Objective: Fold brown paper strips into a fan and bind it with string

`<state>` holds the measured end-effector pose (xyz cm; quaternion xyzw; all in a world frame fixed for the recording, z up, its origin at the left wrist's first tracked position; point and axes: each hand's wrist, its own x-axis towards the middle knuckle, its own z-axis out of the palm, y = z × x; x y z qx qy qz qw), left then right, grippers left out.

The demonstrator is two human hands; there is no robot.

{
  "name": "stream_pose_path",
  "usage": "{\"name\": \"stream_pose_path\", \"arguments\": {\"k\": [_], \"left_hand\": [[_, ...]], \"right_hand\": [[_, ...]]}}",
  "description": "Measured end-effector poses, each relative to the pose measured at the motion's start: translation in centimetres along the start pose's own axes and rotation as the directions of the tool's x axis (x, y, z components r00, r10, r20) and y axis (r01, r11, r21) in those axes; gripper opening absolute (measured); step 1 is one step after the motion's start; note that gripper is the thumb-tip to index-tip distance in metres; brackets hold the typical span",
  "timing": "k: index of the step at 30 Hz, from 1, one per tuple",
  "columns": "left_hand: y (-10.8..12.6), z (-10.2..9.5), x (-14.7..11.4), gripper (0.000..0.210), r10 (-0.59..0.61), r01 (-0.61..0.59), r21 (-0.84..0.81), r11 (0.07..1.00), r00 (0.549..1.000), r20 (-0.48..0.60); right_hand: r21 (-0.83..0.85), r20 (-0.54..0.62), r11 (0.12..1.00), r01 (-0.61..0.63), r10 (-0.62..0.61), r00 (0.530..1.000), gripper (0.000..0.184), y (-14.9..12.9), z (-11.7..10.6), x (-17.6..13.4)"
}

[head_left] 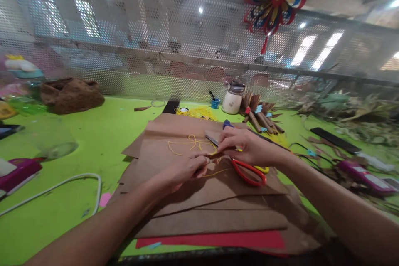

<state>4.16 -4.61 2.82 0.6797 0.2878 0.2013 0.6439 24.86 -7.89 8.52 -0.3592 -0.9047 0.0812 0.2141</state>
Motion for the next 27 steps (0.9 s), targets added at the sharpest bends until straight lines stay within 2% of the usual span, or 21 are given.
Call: {"name": "stream_pose_path", "arguments": {"k": [6,13,18,24,27], "left_hand": [[0.1,0.0,0.0,0.022,-0.048,0.047,-0.109,0.993,0.999,-0.002],[-0.2,-0.4,0.0,0.030,-0.038,0.060,-0.252,0.966,0.995,0.092],[-0.3,-0.6,0.0,0.027,-0.032,0.074,-0.293,0.953,0.989,0.146],[-0.2,-0.7,-0.1,0.031,-0.009,0.086,-0.352,0.932,0.977,0.215],[0.0,-0.6,-0.2,0.033,-0.003,0.082,-0.383,0.920,0.979,0.203]], "right_hand": [[-0.034,-0.091,0.999,0.014,-0.017,0.996,0.021,-0.3,0.2,-1.6],[0.072,-0.214,0.997,0.009,0.006,0.977,0.028,0.2,0.9,-3.2],[0.138,-0.333,0.990,0.008,0.039,0.942,0.024,0.4,1.4,-3.6],[0.129,-0.402,0.991,0.023,0.031,0.915,0.019,-0.1,1.7,-3.7],[0.124,-0.424,0.992,0.028,0.027,0.905,0.018,-0.1,1.9,-3.7]]}}
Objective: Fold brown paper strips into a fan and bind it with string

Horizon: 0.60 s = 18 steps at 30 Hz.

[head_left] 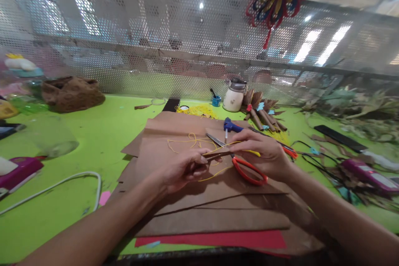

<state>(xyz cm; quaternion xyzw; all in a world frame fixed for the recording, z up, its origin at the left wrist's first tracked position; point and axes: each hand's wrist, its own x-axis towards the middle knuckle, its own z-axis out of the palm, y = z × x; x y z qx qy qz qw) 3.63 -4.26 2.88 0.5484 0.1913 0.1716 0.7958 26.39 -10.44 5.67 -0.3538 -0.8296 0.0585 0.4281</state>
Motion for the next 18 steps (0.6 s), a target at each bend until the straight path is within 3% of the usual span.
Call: {"name": "stream_pose_path", "arguments": {"k": [6,12,15,18], "left_hand": [[0.1,0.3,0.1,0.041,-0.032,0.034,0.011,0.999,0.995,-0.095],[-0.1,0.2,0.4,0.029,0.010,0.003,0.091,0.996,0.990,-0.142],[-0.1,0.3,0.4,0.027,0.024,0.001,0.132,0.991,0.982,-0.186],[0.0,0.6,0.5,0.029,0.055,-0.012,0.181,0.983,0.971,-0.234]], "right_hand": [[0.005,0.010,1.000,-0.004,0.004,1.000,0.018,0.4,0.3,-0.2],[0.023,0.062,0.999,-0.022,0.020,0.998,0.022,1.1,0.8,-0.5],[0.049,0.073,0.995,-0.090,0.086,0.994,0.023,1.0,0.5,-0.6],[0.186,0.024,0.960,-0.208,0.207,0.978,0.031,1.0,0.3,-0.8]]}}
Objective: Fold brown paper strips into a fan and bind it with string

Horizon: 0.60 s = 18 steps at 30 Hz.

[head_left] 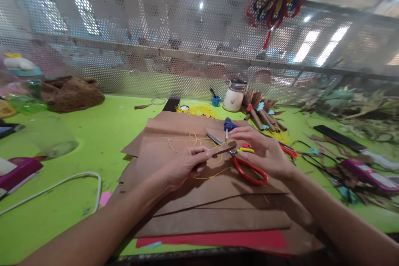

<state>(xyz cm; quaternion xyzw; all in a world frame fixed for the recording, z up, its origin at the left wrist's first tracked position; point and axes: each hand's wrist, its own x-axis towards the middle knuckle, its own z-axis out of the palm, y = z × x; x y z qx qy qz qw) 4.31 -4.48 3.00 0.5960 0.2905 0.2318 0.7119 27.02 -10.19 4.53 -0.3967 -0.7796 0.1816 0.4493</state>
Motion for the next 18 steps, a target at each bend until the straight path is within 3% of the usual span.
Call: {"name": "stream_pose_path", "arguments": {"k": [3,7,11,14,18], "left_hand": [[0.0,0.3,0.1,0.033,0.020,-0.019,0.049,0.999,0.999,-0.035],[-0.2,0.4,0.2,0.032,0.028,-0.019,0.138,0.990,0.997,-0.066],[-0.1,0.6,0.1,0.033,0.015,-0.005,0.151,0.989,0.998,-0.066],[0.0,0.7,0.0,0.031,0.019,-0.012,0.121,0.993,0.998,-0.058],[-0.1,0.6,0.1,0.030,0.016,-0.010,0.122,0.992,0.999,-0.043]], "right_hand": [[0.158,-0.086,0.970,-0.183,0.198,0.976,0.038,0.3,0.6,-0.3],[0.097,-0.161,0.908,-0.408,0.419,0.894,0.046,0.8,2.5,-0.2],[0.030,-0.210,0.886,-0.463,0.459,0.863,0.046,1.1,3.7,0.3],[0.177,-0.192,0.858,-0.482,0.511,0.838,0.046,1.0,3.8,0.3],[0.405,-0.082,0.748,-0.526,0.603,0.794,0.050,0.6,3.6,0.3]]}}
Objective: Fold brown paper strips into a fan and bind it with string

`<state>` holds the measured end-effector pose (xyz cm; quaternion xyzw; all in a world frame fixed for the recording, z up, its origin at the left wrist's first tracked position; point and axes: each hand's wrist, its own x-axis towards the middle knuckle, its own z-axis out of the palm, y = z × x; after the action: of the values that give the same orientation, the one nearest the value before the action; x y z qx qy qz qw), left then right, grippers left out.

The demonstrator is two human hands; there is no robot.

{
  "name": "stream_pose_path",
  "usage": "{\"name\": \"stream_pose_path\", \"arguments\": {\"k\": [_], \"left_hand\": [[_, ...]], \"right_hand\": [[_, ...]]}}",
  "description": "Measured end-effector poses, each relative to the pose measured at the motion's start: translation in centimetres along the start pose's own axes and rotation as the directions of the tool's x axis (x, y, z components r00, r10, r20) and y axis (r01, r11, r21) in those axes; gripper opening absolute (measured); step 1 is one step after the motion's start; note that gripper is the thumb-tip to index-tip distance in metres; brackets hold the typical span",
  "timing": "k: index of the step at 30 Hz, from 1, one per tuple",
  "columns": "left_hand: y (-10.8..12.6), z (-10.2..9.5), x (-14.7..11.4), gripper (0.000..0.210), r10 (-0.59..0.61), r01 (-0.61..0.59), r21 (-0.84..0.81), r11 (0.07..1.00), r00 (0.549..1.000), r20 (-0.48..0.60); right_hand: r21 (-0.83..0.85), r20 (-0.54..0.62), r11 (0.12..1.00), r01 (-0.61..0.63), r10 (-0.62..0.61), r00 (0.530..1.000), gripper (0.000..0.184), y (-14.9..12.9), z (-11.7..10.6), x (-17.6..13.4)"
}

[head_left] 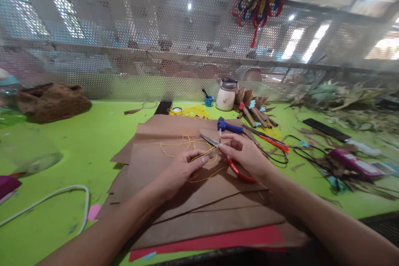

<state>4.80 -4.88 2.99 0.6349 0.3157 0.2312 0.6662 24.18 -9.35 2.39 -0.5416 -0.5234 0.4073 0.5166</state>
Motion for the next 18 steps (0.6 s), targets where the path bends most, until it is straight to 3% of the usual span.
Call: {"name": "stream_pose_path", "arguments": {"k": [5,13,18], "left_hand": [[-0.22,-0.24,0.08,0.031,0.003,-0.004,0.016,1.000,0.999,0.037],[-0.17,-0.37,0.07,0.030,-0.014,0.017,-0.023,1.000,0.995,0.103],[-0.28,-0.49,0.14,0.030,-0.018,0.027,-0.059,0.998,0.989,0.148]], "right_hand": [[0.209,0.006,0.977,-0.034,0.034,0.999,0.045,-0.13,0.10,-0.18],[0.257,0.006,0.966,0.003,-0.005,1.000,0.032,0.22,-0.40,-0.23],[0.319,0.045,0.946,-0.052,0.039,0.998,0.033,0.60,-0.69,0.02]]}}
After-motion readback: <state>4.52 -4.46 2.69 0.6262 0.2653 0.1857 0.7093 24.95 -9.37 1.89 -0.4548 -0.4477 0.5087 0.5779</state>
